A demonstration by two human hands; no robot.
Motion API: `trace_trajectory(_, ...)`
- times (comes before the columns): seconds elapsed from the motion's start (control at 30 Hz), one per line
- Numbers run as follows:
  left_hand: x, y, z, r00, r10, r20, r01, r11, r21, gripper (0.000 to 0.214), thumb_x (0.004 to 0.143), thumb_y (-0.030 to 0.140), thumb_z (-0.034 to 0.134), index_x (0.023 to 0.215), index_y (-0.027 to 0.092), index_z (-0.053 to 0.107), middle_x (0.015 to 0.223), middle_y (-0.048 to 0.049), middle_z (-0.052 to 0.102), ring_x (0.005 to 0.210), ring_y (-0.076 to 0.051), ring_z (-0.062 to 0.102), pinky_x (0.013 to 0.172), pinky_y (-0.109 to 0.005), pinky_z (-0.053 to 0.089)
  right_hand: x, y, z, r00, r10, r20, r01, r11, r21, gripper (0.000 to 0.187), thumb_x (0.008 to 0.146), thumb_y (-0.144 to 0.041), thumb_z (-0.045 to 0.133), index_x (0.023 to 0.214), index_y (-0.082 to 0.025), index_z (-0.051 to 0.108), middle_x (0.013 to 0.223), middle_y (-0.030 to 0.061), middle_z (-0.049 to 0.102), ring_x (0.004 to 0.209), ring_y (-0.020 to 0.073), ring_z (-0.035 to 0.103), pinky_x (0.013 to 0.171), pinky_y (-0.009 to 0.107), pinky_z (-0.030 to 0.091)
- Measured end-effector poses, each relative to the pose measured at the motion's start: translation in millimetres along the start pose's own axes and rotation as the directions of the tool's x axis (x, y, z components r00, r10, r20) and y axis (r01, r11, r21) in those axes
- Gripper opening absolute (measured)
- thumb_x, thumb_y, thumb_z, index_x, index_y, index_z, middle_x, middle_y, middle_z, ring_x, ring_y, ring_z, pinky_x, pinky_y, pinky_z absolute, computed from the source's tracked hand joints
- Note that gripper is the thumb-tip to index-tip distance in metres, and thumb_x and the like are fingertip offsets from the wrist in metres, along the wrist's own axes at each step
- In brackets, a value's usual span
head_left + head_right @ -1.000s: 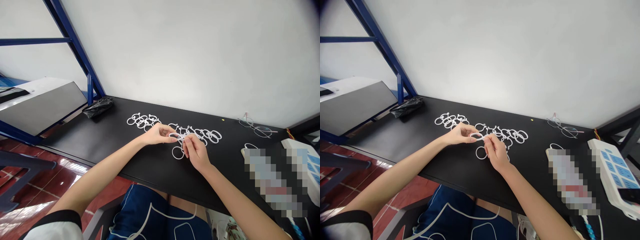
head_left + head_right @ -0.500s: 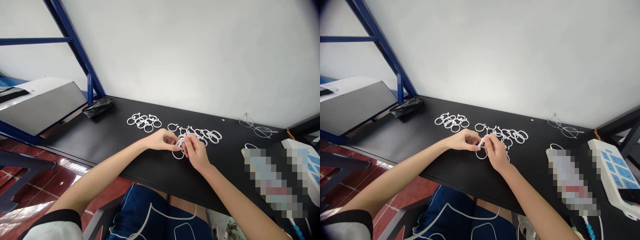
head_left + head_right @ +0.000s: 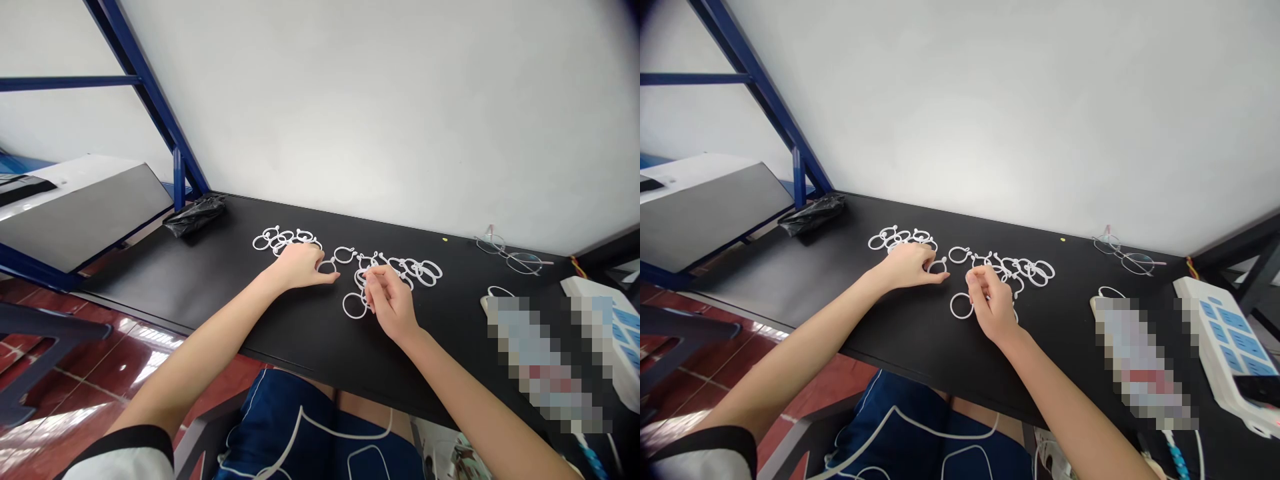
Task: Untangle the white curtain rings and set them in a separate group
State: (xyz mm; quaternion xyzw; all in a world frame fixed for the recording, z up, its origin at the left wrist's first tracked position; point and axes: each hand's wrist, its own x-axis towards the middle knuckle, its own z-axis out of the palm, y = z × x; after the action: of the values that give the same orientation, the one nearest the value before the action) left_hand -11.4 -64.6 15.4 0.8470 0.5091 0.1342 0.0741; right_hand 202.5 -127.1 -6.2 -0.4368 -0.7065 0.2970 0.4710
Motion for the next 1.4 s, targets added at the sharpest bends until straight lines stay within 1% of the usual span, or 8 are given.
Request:
trace_trajectory(0.2,0.2,-4.3,-4.8,0.995,-0.087,0.056,0.077,0.984,0.161,0.054,0.078,0.066,0.053,0.064,0.015,0.061,0.069,-0.0094,0.064,0.067,-0.023,0.060,0.056,-0.028,0.031,-0.2,0.6,0.3,1.000,0.000,0.011,0.000,1.000,0.008,0.024,0.099,-0.042,0.044,0.088,-0.022,0.050,0.057,-0.0045,0.050,0.043,0.0096,0.047,0.042,0.023,0.038)
trace_trajectory(0.43,1.7,-9.1,-7.0,0.988,-0.128,0.088,0.109,0.975,0.195,0.053,0.081,0.063,0.051,0.065,0.015,0.062,0.076,-0.0115,0.067,0.076,-0.026,0.064,0.058,-0.029,0.034,0.0,0.7,-0.5,1.000,0.001,0.013,-0.001,1.000,0.010,0.022,0.100,-0.040,0.044,0.088,-0.022,0.051,0.058,-0.0042,0.051,0.044,0.0094,0.048,0.043,0.023,0.039)
trace_trajectory(0.6,2.5,-10.1,-4.5,0.989,-0.130,0.067,0.116,0.976,0.183,0.047,0.084,0.058,0.054,0.067,0.015,0.059,0.079,-0.0096,0.066,0.076,-0.025,0.063,0.057,-0.028,0.033,-0.4,1.7,0.6,1.000,0.001,0.016,-0.001,1.000,0.007,0.022,0.100,-0.039,0.044,0.089,-0.022,0.051,0.058,-0.0045,0.051,0.044,0.0091,0.048,0.043,0.022,0.039)
trace_trajectory(0.7,2.6,-9.3,-0.8,0.994,-0.103,-0.025,0.105,0.983,0.148,0.042,0.086,0.055,0.056,0.073,0.015,0.060,0.083,-0.0076,0.065,0.076,-0.022,0.062,0.056,-0.028,0.035,-0.9,2.6,1.0,1.000,-0.001,0.013,0.001,1.000,0.008,0.021,0.100,-0.039,0.044,0.089,-0.022,0.051,0.057,-0.0050,0.051,0.043,0.0087,0.047,0.044,0.022,0.039)
trace_trajectory(0.83,0.6,-4.1,5.2,0.980,0.046,-0.192,-0.036,0.998,0.051,0.029,0.091,0.045,0.055,0.090,0.017,0.063,0.095,-0.0072,0.063,0.090,-0.022,0.060,0.060,-0.028,0.042,-1.3,2.9,0.9,1.000,0.005,0.015,-0.006,1.000,0.008,0.021,0.100,-0.039,0.045,0.090,-0.022,0.052,0.057,-0.0051,0.052,0.043,0.0085,0.047,0.043,0.021,0.039)
trace_trajectory(1.03,-0.5,3.8,17.5,0.907,0.368,-0.204,-0.395,0.913,-0.106,0.020,0.095,0.029,0.051,0.101,0.017,0.066,0.110,-0.0094,0.064,0.104,-0.022,0.057,0.087,-0.035,0.051,-1.4,2.4,1.3,1.000,0.002,0.013,-0.002,1.000,0.015,0.021,0.100,-0.039,0.045,0.090,-0.022,0.052,0.058,-0.0049,0.052,0.044,0.0081,0.048,0.044,0.021,0.039)
trace_trajectory(1.17,0.6,5.1,23.7,0.898,0.406,-0.169,-0.431,0.889,-0.154,0.022,0.095,0.030,0.052,0.095,0.015,0.068,0.116,-0.0107,0.064,0.108,-0.023,0.057,0.092,-0.037,0.052,-1.3,3.1,1.3,1.000,0.007,0.020,-0.007,1.000,0.015,0.021,0.100,-0.039,0.045,0.090,-0.022,0.052,0.058,-0.0049,0.052,0.044,0.0082,0.048,0.044,0.021,0.039)
trace_trajectory(1.4,2.1,0.2,30.9,0.895,0.428,-0.131,-0.445,0.880,-0.166,0.026,0.094,0.030,0.053,0.109,0.015,0.069,0.130,-0.0115,0.063,0.118,-0.026,0.056,0.100,-0.044,0.049,-1.0,3.9,1.7,1.000,0.008,0.027,-0.008,1.000,0.007,0.020,0.100,-0.038,0.045,0.090,-0.022,0.052,0.058,-0.0048,0.052,0.045,0.0086,0.049,0.044,0.021,0.040)
